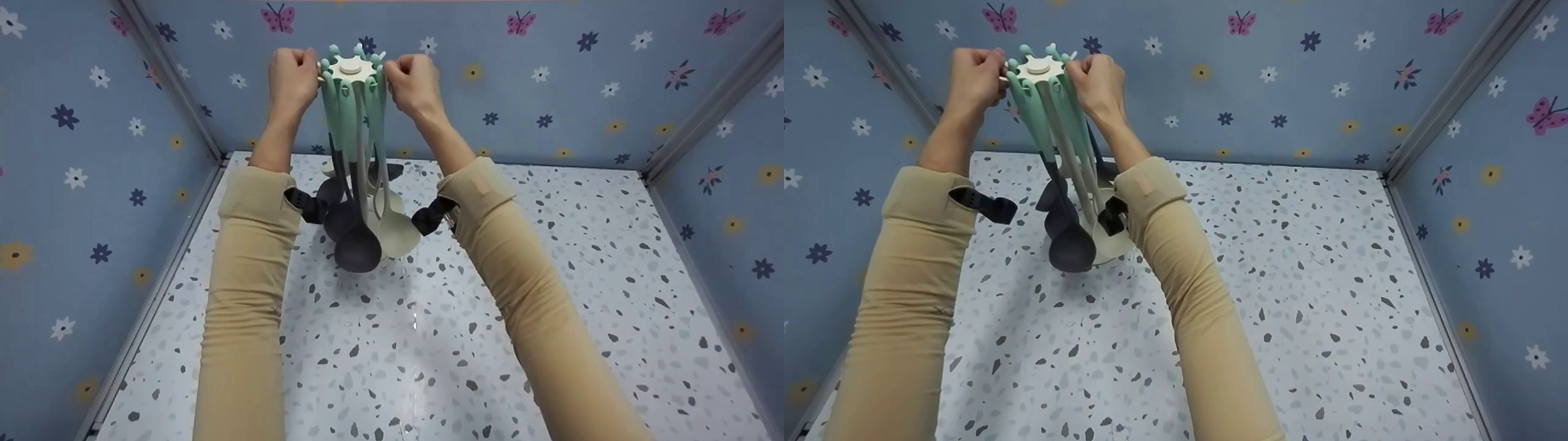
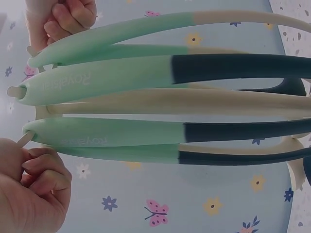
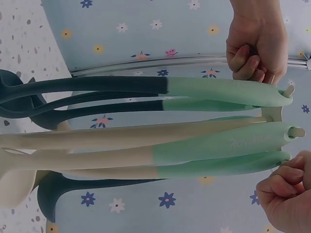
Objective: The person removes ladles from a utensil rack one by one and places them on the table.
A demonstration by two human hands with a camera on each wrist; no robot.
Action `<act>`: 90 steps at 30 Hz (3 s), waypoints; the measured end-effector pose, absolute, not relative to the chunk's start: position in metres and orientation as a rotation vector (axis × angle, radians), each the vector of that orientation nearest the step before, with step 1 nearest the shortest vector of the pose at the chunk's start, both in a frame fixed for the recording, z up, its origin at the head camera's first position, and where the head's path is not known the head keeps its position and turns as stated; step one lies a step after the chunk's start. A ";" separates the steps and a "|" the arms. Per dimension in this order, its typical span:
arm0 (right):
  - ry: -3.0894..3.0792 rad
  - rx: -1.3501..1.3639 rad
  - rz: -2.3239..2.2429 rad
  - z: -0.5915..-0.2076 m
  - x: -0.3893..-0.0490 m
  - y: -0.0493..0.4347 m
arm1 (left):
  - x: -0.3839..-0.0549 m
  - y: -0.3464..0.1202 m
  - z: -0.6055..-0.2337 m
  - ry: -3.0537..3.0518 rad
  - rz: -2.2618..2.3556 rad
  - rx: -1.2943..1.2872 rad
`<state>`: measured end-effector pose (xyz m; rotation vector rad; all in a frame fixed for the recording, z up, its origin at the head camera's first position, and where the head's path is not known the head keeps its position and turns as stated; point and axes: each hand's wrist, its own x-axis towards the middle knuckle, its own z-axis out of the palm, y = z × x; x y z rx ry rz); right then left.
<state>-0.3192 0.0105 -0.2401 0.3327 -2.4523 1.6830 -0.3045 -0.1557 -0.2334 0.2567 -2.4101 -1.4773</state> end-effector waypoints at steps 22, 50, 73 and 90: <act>-2.328 0.362 1.817 -0.236 -0.297 0.027 | -0.303 -0.142 -0.234 -2.462 -1.489 0.220; -2.088 0.317 2.028 -0.248 -0.300 0.087 | -0.295 -0.089 -0.234 -2.478 -1.518 -0.080; -2.063 0.241 2.027 -0.248 -0.288 0.127 | -0.293 -0.053 -0.239 -2.442 -1.596 -0.198; -2.013 0.225 2.067 -0.247 -0.280 0.146 | -0.288 -0.034 -0.240 -2.460 -1.586 -0.206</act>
